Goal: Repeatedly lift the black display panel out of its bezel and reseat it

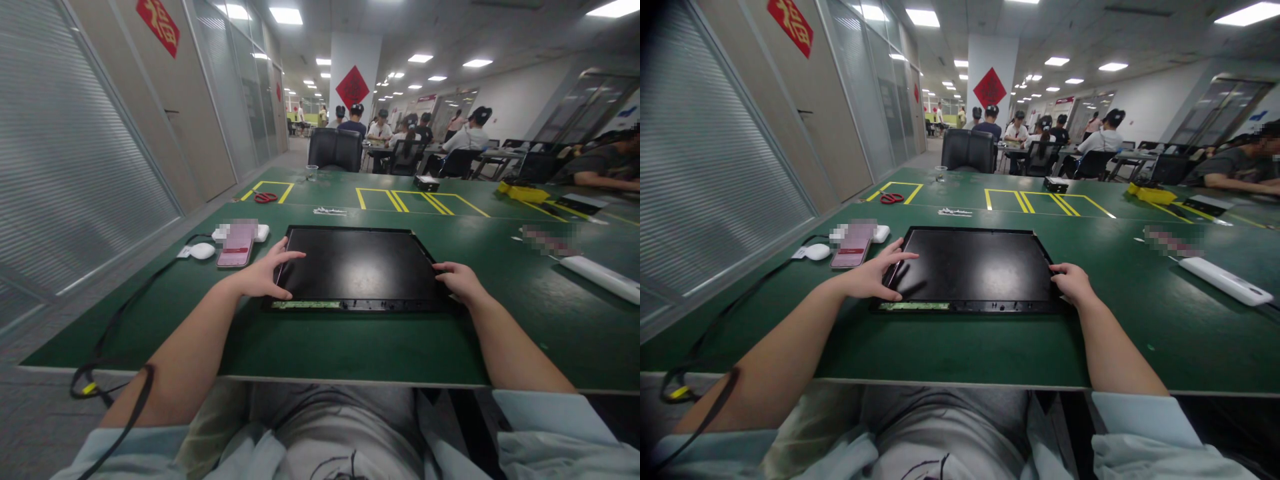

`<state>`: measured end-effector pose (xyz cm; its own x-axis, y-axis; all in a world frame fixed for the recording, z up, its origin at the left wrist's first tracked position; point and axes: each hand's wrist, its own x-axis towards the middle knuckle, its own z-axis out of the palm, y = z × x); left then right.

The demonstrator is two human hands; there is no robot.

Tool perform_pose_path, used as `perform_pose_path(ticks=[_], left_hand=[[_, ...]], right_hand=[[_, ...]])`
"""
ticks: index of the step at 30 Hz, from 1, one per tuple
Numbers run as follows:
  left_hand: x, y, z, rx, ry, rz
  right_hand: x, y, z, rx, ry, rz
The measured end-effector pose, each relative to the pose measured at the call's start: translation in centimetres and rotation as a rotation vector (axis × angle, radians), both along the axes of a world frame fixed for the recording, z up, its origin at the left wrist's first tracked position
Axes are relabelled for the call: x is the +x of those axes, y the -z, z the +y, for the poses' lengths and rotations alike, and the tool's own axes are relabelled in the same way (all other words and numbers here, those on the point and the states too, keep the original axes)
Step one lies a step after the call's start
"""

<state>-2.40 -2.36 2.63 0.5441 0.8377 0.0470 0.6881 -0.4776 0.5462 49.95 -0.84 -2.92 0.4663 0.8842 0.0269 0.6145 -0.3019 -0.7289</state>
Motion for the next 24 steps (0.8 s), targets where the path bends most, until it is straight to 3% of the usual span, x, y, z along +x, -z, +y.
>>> perform_pose_path(ticks=[13, 19, 24], left_hand=[[0.3, 0.3, 0.1, -0.019, -0.031, 0.017], [1.2, 1.3, 0.9, 0.166, -0.344, -0.001], [1.4, 1.6, 1.3, 0.108, -0.436, 0.140]], right_hand=[[-0.9, -1.0, -0.5, 0.011, -0.013, 0.016], [-1.4, -1.8, -1.0, 0.004, -0.059, -0.131], [-1.3, -2.3, -1.3, -0.040, -0.042, -0.198]])
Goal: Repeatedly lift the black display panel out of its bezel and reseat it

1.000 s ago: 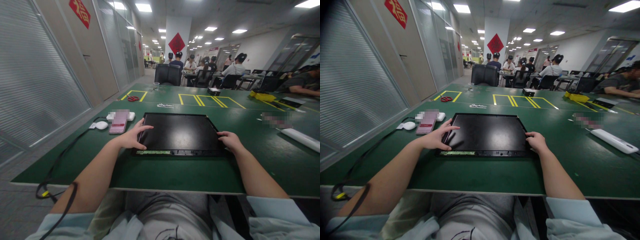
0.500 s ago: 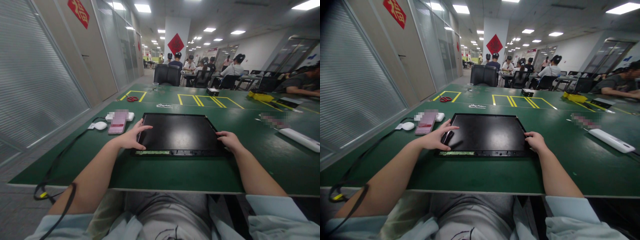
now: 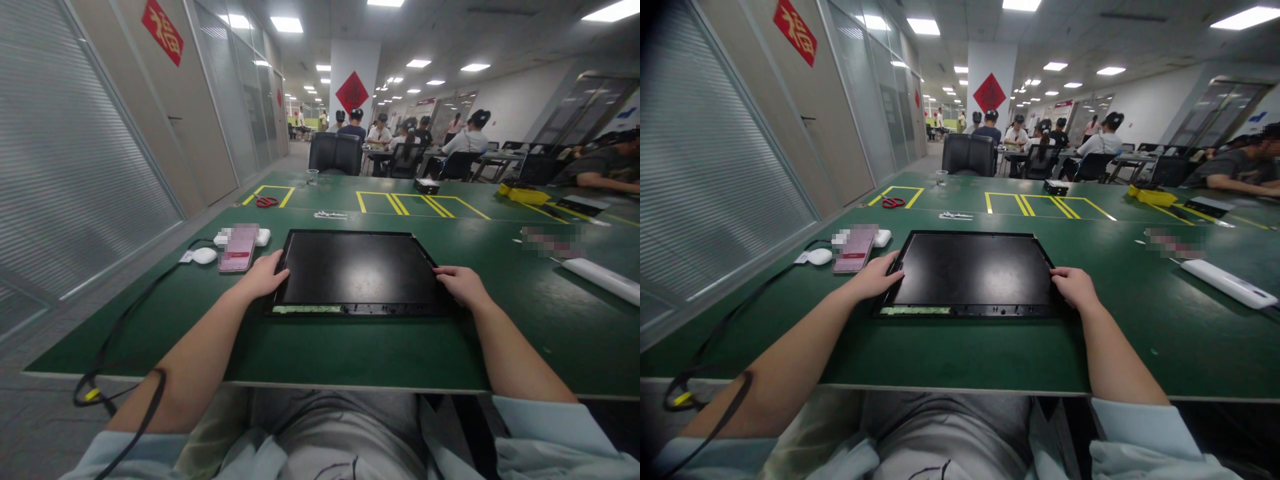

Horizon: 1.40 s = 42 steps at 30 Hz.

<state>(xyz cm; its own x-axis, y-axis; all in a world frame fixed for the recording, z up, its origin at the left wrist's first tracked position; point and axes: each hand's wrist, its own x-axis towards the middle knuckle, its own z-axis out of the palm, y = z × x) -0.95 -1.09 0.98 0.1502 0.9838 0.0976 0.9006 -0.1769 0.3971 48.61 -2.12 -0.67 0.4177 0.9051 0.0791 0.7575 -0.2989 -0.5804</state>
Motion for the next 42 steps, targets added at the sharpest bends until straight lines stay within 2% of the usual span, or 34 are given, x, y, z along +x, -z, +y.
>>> perform_pose_path(ticks=[9, 11, 14, 16, 19, 25, 30, 33, 36, 38, 42], left_hand=[[-0.3, 0.5, -0.2, -0.001, -0.033, -0.246], [-0.2, 0.7, 0.0, -0.002, -0.031, -0.381], [0.4, 0.5, 0.0, -0.065, -0.056, -0.708], [1.0, -0.1, -0.1, -0.103, -0.114, -0.911], [1.5, -0.8, -0.2, -0.094, -0.228, -1.052], [0.7, -0.6, 1.0, 0.005, -0.267, -0.973], [0.5, 0.0, 1.7, -0.007, -0.281, -0.813], [0.6, 0.2, 1.6, 0.015, -0.256, -0.816], [0.4, 0.5, 1.1, 0.006, -0.246, -0.933], [0.1, 0.8, 0.8, -0.080, -0.253, -0.997], [-0.5, 1.5, 0.6, -0.226, -0.251, -1.058]], right_hand=[[-0.3, -0.3, -0.5, 0.034, -0.007, -0.023], [-0.4, -0.3, -0.6, 0.061, -0.006, -0.016], [-0.5, -0.2, -0.5, 0.072, 0.000, -0.018], [-0.6, -0.1, -0.5, 0.068, -0.004, -0.037], [-0.9, -0.1, -0.6, 0.052, -0.010, -0.084], [-1.0, -0.5, 0.1, 0.003, -0.102, -0.294], [-0.1, -1.6, 1.7, -0.026, -0.211, -0.366], [0.4, -1.4, 2.4, 0.038, -0.278, -0.258], [0.9, -0.1, 2.8, 0.147, -0.358, -0.099], [1.3, 1.2, 2.9, 0.238, -0.331, 0.027], [1.7, 2.7, 2.8, 0.251, -0.256, 0.205]])
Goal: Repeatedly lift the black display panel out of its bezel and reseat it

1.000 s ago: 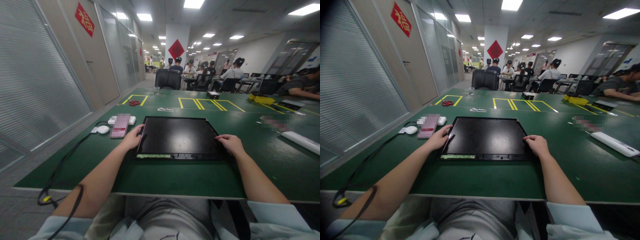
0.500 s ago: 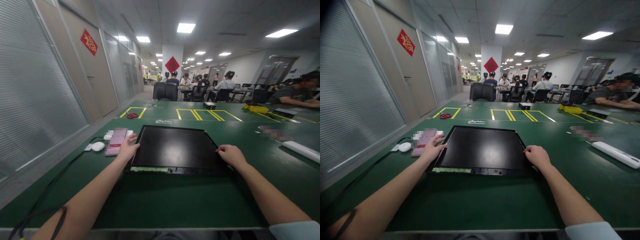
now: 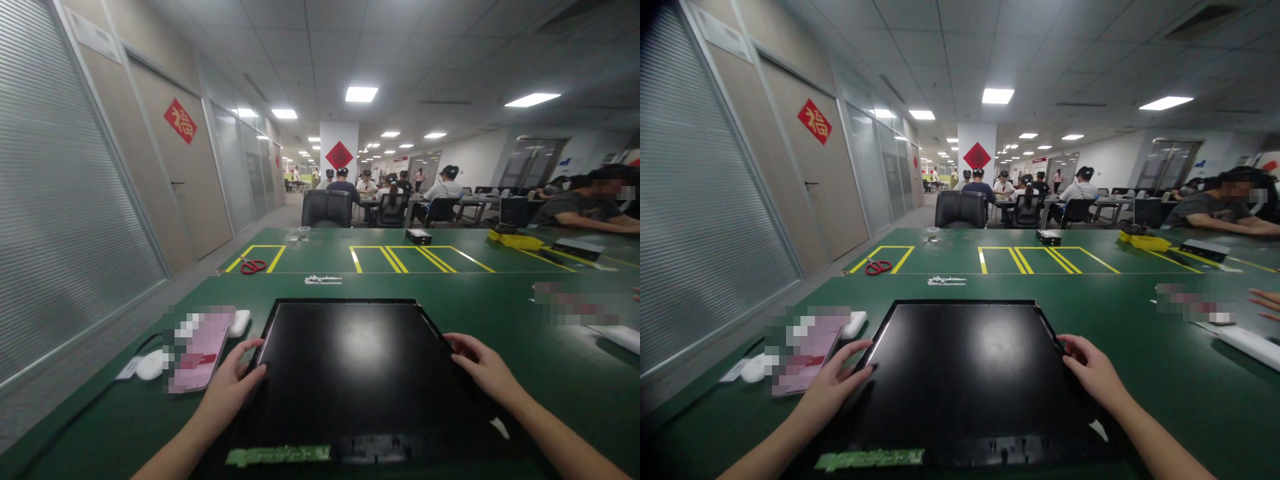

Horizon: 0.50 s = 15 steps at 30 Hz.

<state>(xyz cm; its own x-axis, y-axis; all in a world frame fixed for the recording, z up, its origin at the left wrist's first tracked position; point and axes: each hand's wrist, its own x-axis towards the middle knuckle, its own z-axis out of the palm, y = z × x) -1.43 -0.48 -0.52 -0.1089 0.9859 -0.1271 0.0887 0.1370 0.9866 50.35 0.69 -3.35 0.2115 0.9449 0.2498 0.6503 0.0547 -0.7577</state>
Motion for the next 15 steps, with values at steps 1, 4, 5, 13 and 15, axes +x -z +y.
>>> perform_pose_path(ticks=[1, 4, 5, 13, 15], left_hand=[[0.0, 0.1, 0.0, -0.012, 0.017, -0.001], [0.4, 0.4, -0.2, 0.062, -0.084, -0.002], [0.6, 0.5, -0.3, 0.069, -0.092, 0.015], [-0.3, 1.2, -0.4, 0.109, -0.098, 0.201], [-0.7, 1.1, 0.0, 0.114, -0.063, 0.237]], right_hand=[[0.0, 0.1, -0.1, -0.005, 0.007, 0.003], [-0.1, 0.1, -0.3, -0.004, 0.014, 0.011], [0.0, 0.1, -0.4, -0.001, 0.023, 0.027], [2.4, 2.9, -1.5, 0.035, 0.076, 0.135], [3.0, 3.4, -2.1, 0.021, 0.081, 0.134]])
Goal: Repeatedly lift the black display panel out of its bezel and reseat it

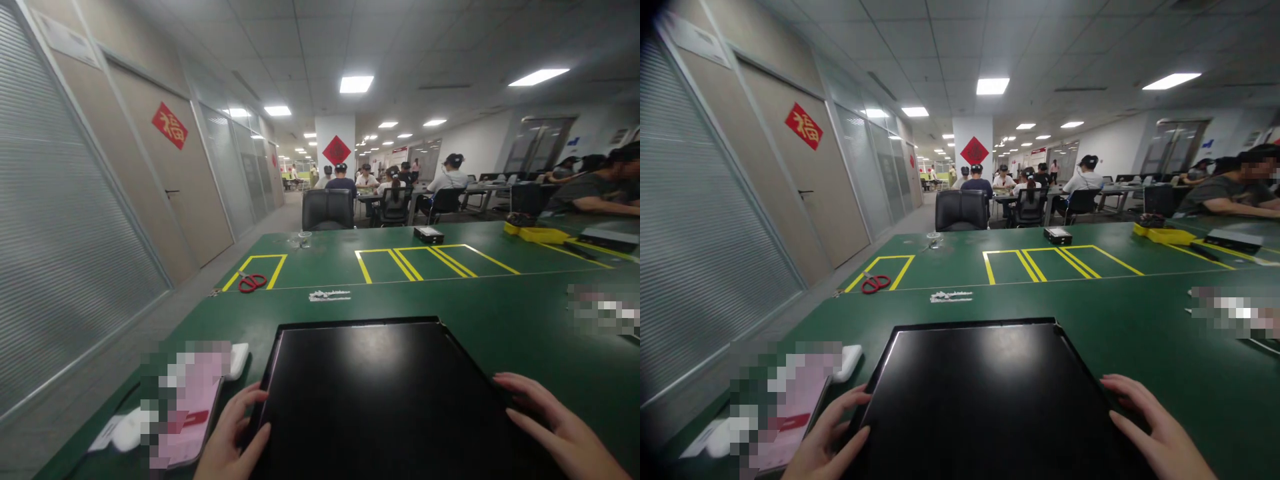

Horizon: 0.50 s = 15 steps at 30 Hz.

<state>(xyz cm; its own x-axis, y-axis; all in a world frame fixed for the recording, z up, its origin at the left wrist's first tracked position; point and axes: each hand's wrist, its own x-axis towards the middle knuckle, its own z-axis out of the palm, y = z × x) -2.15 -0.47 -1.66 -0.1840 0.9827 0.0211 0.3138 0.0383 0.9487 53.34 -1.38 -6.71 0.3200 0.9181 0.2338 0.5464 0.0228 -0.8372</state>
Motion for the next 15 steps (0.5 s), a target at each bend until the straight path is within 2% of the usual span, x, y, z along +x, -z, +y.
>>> perform_pose_path(ticks=[6, 12, 15], left_hand=[[0.5, -0.7, 0.2, 0.087, 0.012, 0.077], [1.0, -1.1, -0.2, 0.093, 0.067, 0.081], [0.9, -1.1, 0.2, 0.128, 0.073, 0.192]], right_hand=[[-0.1, -0.7, -0.6, -0.008, 0.040, 0.010], [-0.8, -1.5, -0.4, -0.050, 0.024, 0.004], [-1.8, -2.4, -0.5, 0.033, 0.019, -0.024]])
